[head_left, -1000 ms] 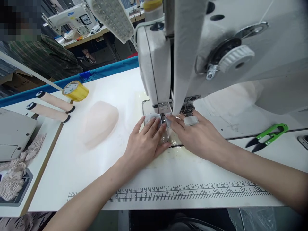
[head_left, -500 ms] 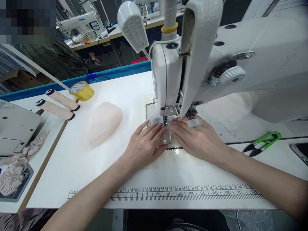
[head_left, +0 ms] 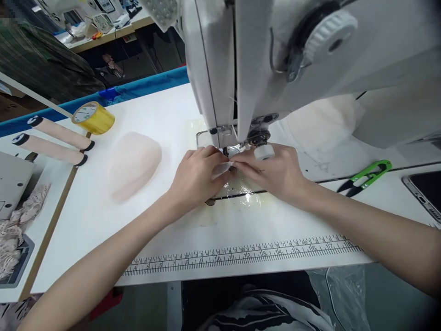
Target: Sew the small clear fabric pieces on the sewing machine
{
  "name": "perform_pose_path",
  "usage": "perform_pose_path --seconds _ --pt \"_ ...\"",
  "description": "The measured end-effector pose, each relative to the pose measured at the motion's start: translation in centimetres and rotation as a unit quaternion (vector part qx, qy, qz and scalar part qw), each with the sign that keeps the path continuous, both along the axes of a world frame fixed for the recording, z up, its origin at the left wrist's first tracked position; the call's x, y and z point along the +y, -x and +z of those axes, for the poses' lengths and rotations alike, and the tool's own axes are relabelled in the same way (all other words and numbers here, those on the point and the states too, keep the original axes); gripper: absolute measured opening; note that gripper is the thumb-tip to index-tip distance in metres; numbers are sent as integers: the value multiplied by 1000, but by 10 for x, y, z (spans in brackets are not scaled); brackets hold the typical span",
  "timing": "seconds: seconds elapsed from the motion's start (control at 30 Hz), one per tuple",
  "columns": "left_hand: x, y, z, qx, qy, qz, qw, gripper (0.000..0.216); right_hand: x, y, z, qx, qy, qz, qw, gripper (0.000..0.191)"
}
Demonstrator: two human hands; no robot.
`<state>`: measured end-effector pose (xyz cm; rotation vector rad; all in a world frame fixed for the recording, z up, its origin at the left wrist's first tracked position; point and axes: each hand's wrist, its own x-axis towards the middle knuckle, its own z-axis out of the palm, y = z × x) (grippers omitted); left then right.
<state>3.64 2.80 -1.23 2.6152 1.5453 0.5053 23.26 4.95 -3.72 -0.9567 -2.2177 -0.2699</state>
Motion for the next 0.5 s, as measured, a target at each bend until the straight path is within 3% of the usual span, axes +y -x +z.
perform_pose_path --seconds 0.17,0.33,0.5 --pt "8 -6 -12 -22 -89 41 995 13 1 1 -2 18 58 -9 998 35" --pt "-2 4 -9 3 -130 -39 991 15 -7 -1 4 25 17 52 998 28" --pt "-30 5 -7 83 -196 -84 974 22 -21 -4 7 -76 -18 94 993 22"
